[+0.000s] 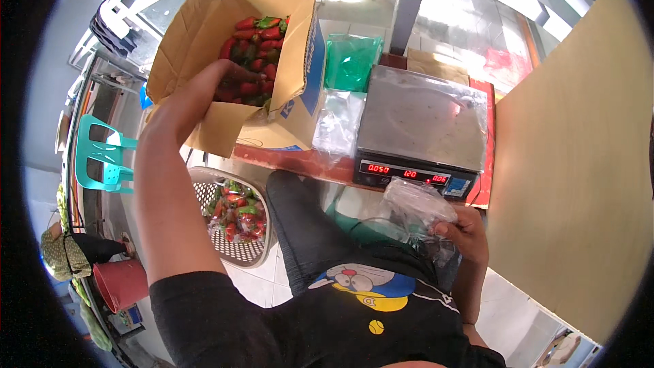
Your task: The person picks peppers from a box, weighs them on a digital scale, and places them into small plastic bags, sealing each bag by hand.
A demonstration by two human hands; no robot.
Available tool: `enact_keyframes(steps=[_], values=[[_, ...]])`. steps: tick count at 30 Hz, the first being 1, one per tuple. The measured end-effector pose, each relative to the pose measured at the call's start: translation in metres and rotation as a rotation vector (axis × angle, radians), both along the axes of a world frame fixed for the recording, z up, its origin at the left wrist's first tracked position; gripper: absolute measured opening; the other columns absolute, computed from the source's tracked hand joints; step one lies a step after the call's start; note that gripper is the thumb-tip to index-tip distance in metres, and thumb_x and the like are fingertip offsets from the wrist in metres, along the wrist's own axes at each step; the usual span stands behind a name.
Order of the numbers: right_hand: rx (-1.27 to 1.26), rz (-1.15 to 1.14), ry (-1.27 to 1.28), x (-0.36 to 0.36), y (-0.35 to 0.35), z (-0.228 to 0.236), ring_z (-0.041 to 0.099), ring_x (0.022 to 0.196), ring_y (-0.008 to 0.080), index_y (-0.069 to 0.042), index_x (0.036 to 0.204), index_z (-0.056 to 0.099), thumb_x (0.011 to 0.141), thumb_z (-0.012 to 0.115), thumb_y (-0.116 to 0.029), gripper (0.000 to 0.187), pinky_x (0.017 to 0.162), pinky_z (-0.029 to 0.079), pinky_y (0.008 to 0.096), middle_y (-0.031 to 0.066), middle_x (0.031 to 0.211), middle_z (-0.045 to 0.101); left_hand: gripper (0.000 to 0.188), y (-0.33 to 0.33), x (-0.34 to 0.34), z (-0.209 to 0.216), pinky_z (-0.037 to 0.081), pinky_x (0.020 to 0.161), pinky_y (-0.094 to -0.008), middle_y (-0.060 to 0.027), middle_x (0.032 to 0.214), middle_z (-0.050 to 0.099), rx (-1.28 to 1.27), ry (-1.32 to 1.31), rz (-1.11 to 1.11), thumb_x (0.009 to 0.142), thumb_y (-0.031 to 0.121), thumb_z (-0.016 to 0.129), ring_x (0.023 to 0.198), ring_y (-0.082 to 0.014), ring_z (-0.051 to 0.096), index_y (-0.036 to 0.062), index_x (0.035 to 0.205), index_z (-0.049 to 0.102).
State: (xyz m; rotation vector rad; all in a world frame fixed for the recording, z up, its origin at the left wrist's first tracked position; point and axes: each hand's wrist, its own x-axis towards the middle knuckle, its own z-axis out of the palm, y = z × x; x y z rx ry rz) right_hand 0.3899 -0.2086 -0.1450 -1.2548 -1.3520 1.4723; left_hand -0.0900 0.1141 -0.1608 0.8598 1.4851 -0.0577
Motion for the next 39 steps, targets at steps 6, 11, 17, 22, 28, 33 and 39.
enact_keyframes(steps=[6,11,17,22,28,33,39], values=[[-0.078,-0.094,0.007,0.007,0.002,-0.007,0.059,0.081,0.0097,0.003,0.095,0.068,0.085,0.069,-0.023,0.027,0.075,0.046,0.0261,0.0029,0.086,0.067,0.033,-0.037,0.024,0.012,0.052,0.088,-0.0374,-0.0095,0.114,0.066,0.06,-0.249,0.346,0.093,0.02,0.054,0.096,-0.0224,0.066,0.009,0.123,0.059],[-0.065,-0.115,0.1,-0.003,0.004,-0.001,0.06,0.081,0.0108,0.003,0.092,0.068,0.085,0.068,-0.025,0.028,0.075,0.046,0.0272,0.0031,0.084,0.067,0.033,-0.03,0.016,-0.011,0.051,0.078,-0.0348,-0.0065,0.105,0.065,0.005,-0.226,0.154,0.091,0.023,0.057,0.088,-0.0191,0.063,0.0104,0.122,0.058],[-0.044,-0.164,0.064,-0.003,0.009,-0.004,0.06,0.08,0.0114,0.001,0.094,0.069,0.084,0.069,-0.026,0.029,0.075,0.046,0.0278,0.0027,0.084,0.067,0.034,0.017,0.033,-0.04,0.049,0.066,-0.0316,-0.0028,0.095,0.063,0.125,-0.195,-0.065,0.089,0.025,0.061,0.077,-0.0151,0.06,0.0121,0.121,0.057],[-0.036,-0.221,0.072,-0.009,0.01,-0.008,0.056,0.071,0.0088,-0.001,0.092,0.068,0.084,0.069,-0.032,0.033,0.066,0.043,0.0252,0.001,0.079,0.065,0.036,0.03,0.044,-0.055,0.048,0.056,-0.029,0.0003,0.086,0.062,0.191,-0.215,-0.079,0.088,0.027,0.065,0.068,-0.0118,0.057,0.0135,0.12,0.056],[-0.096,-0.228,0.085,-0.01,0.017,-0.01,0.055,0.07,0.0084,0.0,0.091,0.068,0.084,0.069,-0.033,0.033,0.065,0.042,0.0244,0.0011,0.078,0.064,0.037,0.012,0.024,-0.062,0.046,0.046,-0.0266,0.003,0.077,0.06,0.135,-0.247,0.024,0.086,0.029,0.068,0.059,-0.0088,0.055,0.0144,0.118,0.054],[-0.093,-0.221,0.118,-0.016,0.023,-0.005,0.057,0.075,0.0104,0.001,0.088,0.069,0.085,0.069,-0.03,0.03,0.071,0.043,0.0264,0.0021,0.081,0.066,0.039,0.023,0.037,-0.027,0.048,0.047,-0.0282,0.0004,0.081,0.064,-0.208,-0.213,-0.425,0.085,0.023,0.068,0.062,-0.0096,0.058,0.0124,0.119,0.052],[-0.099,-0.225,0.097,-0.015,0.017,-0.011,0.057,0.075,0.0104,0.001,0.088,0.069,0.084,0.069,-0.031,0.032,0.071,0.044,0.0266,0.0021,0.08,0.066,0.041,0.033,0.052,-0.064,0.049,0.046,-0.0296,-0.0042,0.078,0.067,0.413,-0.015,-0.222,0.082,0.024,0.072,0.056,-0.0126,0.061,0.0102,0.117,0.055]])
